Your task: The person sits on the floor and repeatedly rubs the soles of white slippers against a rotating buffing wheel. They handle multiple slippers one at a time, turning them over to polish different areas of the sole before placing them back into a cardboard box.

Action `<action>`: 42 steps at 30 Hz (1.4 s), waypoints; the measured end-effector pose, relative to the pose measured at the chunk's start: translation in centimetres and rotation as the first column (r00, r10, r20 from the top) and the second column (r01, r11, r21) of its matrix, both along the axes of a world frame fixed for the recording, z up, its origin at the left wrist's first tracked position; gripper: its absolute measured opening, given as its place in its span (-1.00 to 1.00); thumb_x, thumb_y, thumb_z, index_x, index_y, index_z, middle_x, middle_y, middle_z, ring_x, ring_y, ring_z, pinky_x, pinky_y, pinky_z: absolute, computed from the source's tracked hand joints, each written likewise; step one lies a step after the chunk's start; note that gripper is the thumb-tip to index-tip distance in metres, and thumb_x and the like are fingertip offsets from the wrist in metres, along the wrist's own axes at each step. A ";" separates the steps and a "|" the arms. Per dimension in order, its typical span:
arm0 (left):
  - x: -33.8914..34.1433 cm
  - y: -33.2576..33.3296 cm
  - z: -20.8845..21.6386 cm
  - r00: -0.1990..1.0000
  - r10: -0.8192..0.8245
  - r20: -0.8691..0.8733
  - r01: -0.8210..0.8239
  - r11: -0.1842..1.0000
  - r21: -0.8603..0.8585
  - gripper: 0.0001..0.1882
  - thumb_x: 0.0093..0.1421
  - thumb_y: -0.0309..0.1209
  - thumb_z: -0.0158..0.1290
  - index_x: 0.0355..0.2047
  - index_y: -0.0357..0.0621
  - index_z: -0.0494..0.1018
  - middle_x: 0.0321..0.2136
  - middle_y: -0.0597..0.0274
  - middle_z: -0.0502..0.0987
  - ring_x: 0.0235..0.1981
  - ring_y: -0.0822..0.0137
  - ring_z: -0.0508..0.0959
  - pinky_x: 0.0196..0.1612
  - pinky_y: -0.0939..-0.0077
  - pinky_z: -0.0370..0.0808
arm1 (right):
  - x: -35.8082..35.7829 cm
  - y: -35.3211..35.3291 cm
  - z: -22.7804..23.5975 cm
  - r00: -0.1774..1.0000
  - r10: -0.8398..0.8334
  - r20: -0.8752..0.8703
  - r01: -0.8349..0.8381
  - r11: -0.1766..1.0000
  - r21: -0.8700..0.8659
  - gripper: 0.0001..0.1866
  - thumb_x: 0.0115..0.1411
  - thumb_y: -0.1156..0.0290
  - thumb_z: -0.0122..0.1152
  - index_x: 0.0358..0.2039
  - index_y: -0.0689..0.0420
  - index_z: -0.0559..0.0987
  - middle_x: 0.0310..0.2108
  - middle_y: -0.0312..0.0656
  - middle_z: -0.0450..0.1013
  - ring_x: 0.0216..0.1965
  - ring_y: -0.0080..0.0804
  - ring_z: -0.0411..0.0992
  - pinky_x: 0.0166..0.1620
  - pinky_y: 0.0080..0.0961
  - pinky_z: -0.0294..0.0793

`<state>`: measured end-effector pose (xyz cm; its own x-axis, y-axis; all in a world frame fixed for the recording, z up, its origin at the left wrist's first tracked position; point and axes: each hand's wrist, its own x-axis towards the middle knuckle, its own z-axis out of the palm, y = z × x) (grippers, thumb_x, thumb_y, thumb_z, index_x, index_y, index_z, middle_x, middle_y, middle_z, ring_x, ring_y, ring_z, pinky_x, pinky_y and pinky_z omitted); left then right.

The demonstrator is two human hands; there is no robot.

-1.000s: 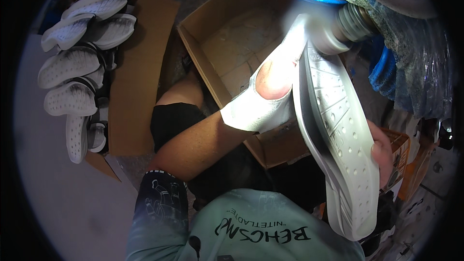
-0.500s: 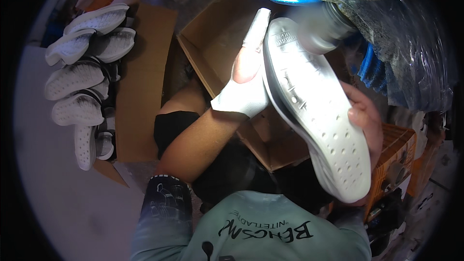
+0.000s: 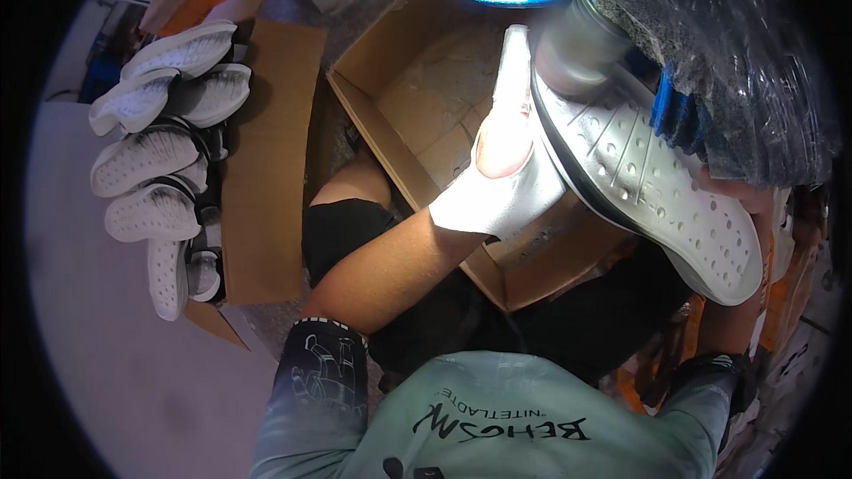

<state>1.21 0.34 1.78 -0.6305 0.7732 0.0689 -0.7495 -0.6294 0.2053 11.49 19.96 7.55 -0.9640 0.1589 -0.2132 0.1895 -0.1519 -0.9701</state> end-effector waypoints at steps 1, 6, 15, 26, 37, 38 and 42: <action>0.0 0.0 0.1 1.000 0.010 -0.002 -0.010 1.000 -0.022 -0.21 0.41 0.22 -0.41 0.36 -0.16 0.10 0.28 -0.12 0.26 0.27 -0.01 0.33 0.34 -0.03 0.26 | 0.1 0.1 -0.1 1.000 -0.008 -0.007 0.008 1.000 -0.002 -0.22 -0.03 0.43 0.21 0.23 0.47 0.26 0.01 0.24 0.47 -0.01 -0.17 0.55 0.06 -0.32 0.54; -0.3 0.2 0.2 1.000 -0.014 -0.020 0.014 1.000 0.001 -0.23 0.41 0.20 -0.38 0.37 -0.15 0.10 0.29 -0.11 0.25 0.27 -0.01 0.34 0.34 -0.02 0.26 | 1.4 0.2 -1.0 0.996 -0.068 -0.056 0.064 0.996 -0.056 -0.21 -0.04 0.46 0.23 0.24 0.44 0.26 0.03 0.22 0.46 0.01 -0.16 0.53 0.07 -0.30 0.53; -0.6 0.0 -0.6 0.990 -0.134 0.054 0.110 0.943 0.315 -0.29 0.41 0.09 -0.20 0.30 -0.27 0.13 0.19 -0.15 0.33 0.19 0.07 0.44 0.26 0.09 0.41 | 2.5 -1.1 -4.0 0.985 -0.046 -0.168 0.013 0.981 -0.195 -0.26 0.05 0.44 0.24 0.26 0.34 0.26 0.12 0.12 0.41 0.08 -0.12 0.47 0.14 -0.27 0.47; -2.5 1.1 -4.0 0.775 0.487 -0.403 -0.426 0.873 0.236 -0.35 0.26 -0.41 0.08 0.28 -0.32 0.08 0.12 -0.13 0.38 0.11 0.05 0.49 0.11 0.24 0.52 | -2.1 -7.6 -4.0 0.971 -0.159 -0.180 0.059 0.886 -0.460 -0.37 0.15 0.42 0.15 0.24 0.31 0.29 0.12 0.04 0.40 0.12 -0.15 0.43 0.19 -0.20 0.41; -4.0 0.6 -1.7 0.810 0.485 -0.331 -0.484 0.870 0.089 -0.08 0.18 -0.38 0.15 0.43 -0.18 -0.13 0.32 0.00 0.19 0.28 0.08 0.31 0.32 0.24 0.29 | -13.5 -2.1 -7.9 0.856 -0.485 -0.179 0.275 0.720 -0.637 -0.47 0.25 0.41 0.06 0.22 0.27 0.32 0.13 -0.03 0.39 0.15 -0.18 0.38 0.24 -0.14 0.34; -3.7 0.7 -1.3 0.829 0.481 -0.286 -0.491 0.870 0.042 -0.14 0.23 -0.37 0.10 0.42 -0.19 -0.11 0.32 -0.01 0.20 0.28 0.07 0.31 0.32 0.24 0.29 | -14.1 -1.5 -8.3 0.843 -0.509 -0.174 0.290 0.704 -0.649 -0.48 0.25 0.41 0.05 0.22 0.27 0.32 0.13 -0.04 0.39 0.16 -0.18 0.38 0.25 -0.13 0.34; -2.4 0.2 -0.3 0.728 0.444 -0.522 -0.612 0.764 -0.204 -0.42 0.43 -0.20 -0.21 0.36 -0.23 0.06 0.27 -0.04 0.27 0.26 0.07 0.34 0.32 0.17 0.29 | -14.1 -0.2 -10.2 0.807 -0.567 -0.165 0.330 0.664 -0.671 -0.51 0.29 0.40 0.02 0.22 0.25 0.33 0.13 -0.07 0.39 0.17 -0.19 0.36 0.27 -0.11 0.31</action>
